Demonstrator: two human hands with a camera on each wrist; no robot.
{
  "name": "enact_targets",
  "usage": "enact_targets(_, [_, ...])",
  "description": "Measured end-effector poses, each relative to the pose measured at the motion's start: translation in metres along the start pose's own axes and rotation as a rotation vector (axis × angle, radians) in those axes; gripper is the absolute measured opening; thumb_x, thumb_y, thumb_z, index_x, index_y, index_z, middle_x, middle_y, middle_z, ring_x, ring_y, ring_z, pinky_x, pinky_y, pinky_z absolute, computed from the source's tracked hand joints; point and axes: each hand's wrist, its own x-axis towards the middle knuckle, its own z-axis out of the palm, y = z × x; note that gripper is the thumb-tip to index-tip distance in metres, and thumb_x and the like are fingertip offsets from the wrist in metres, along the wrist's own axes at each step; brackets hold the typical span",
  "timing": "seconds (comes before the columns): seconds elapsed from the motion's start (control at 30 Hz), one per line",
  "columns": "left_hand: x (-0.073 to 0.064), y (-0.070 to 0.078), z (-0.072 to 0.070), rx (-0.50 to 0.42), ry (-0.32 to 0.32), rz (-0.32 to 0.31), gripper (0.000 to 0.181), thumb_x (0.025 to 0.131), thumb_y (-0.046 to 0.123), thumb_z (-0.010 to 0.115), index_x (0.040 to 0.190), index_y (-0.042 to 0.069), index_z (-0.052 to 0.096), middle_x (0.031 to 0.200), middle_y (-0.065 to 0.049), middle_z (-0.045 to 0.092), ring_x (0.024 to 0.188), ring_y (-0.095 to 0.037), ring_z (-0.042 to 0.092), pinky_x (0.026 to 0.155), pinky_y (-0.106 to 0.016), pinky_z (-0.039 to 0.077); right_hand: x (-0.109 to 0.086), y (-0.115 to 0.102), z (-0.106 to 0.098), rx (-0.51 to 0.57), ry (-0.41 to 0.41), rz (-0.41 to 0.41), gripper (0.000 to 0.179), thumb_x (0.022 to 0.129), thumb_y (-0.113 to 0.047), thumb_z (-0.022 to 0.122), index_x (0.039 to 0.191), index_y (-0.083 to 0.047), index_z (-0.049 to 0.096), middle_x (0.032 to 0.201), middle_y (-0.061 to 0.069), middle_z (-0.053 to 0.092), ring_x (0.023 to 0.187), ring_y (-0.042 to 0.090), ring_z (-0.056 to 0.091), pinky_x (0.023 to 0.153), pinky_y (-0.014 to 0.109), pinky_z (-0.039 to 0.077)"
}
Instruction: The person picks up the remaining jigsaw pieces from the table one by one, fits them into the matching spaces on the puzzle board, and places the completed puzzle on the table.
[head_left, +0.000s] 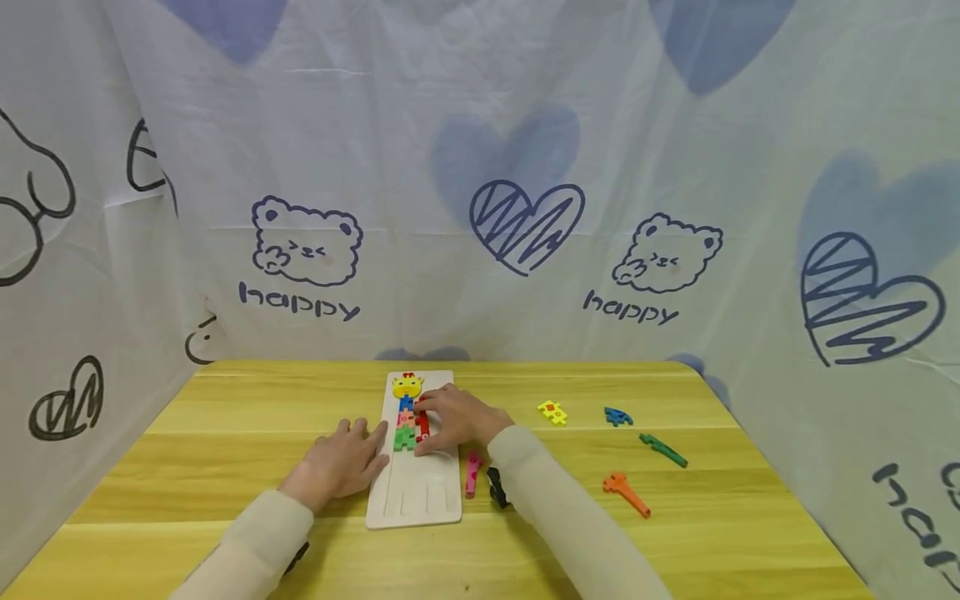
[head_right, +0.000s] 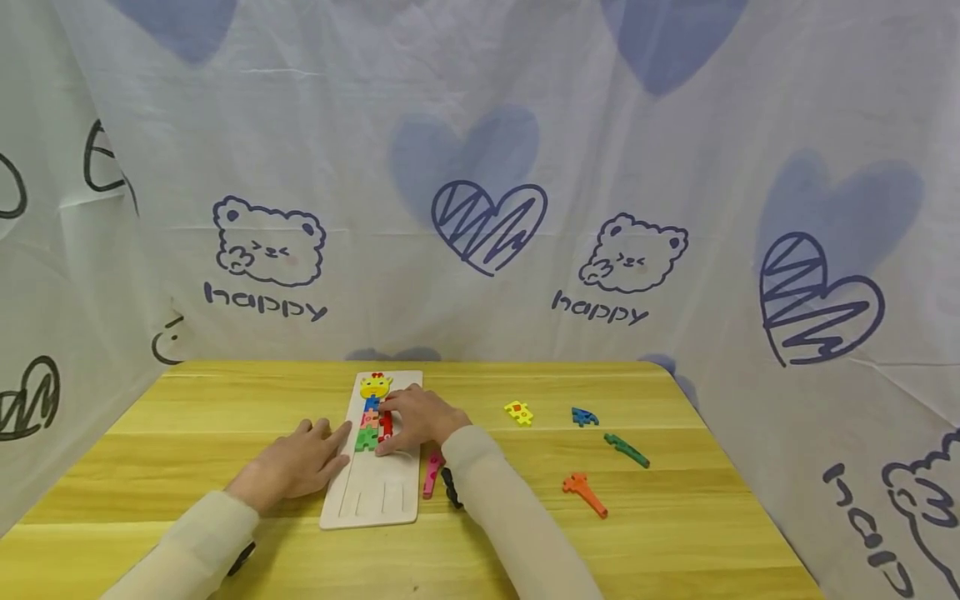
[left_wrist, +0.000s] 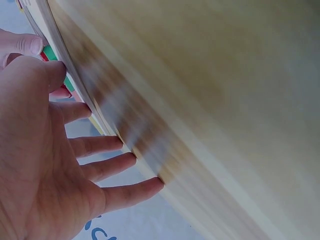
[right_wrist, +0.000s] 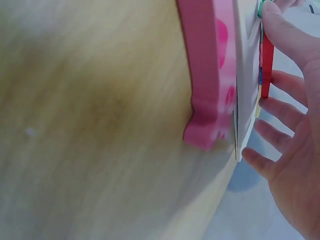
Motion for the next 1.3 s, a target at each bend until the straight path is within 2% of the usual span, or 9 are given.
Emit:
enact_targets(0.8, [-0.0009,0.0030,-0.0014,-0.003,0.001,0.006,0.059,0.108,0.040,0.050,0.155,0.005,0.044,0.150,-0.031,0.048,0.136,-0.056,0.046,0.097,-0.074,0.050,0.0028,-0.0004,0.0011,0.024,0.017,-0.016,0.079,0.087,-0.065,0.072,0.153,-0.025,0.053,0.162,0.002,0.046,0.143,0.025,0.047,0.122,0.042,0.041])
enact_targets(1.0, [-0.0006,0.0020,-0.0001,0.002,-0.002,0.009,0.060,0.108,0.040,0.049,0.156,0.005,0.044,0.150,-0.031,0.048,0.136,-0.056,0.046,0.096,-0.074,0.050,0.0070,-0.0028,0.0044,0.016,0.008,0.007,0.081,0.086,-0.068,0.070,0.154,-0.028,0.051,0.163,0.000,0.044,0.141,0.023,0.046,0.119,0.042,0.044])
enact_targets(1.3, [0.0000,0.0020,-0.0003,0.014,0.004,0.011,0.059,0.108,0.040,0.049,0.155,0.005,0.044,0.148,-0.030,0.049,0.134,-0.054,0.048,0.095,-0.073,0.051,0.0078,-0.0027,0.0016,0.019,-0.007,0.025,0.082,0.085,-0.067,0.072,0.154,-0.028,0.051,0.163,-0.001,0.044,0.143,0.023,0.045,0.122,0.041,0.041])
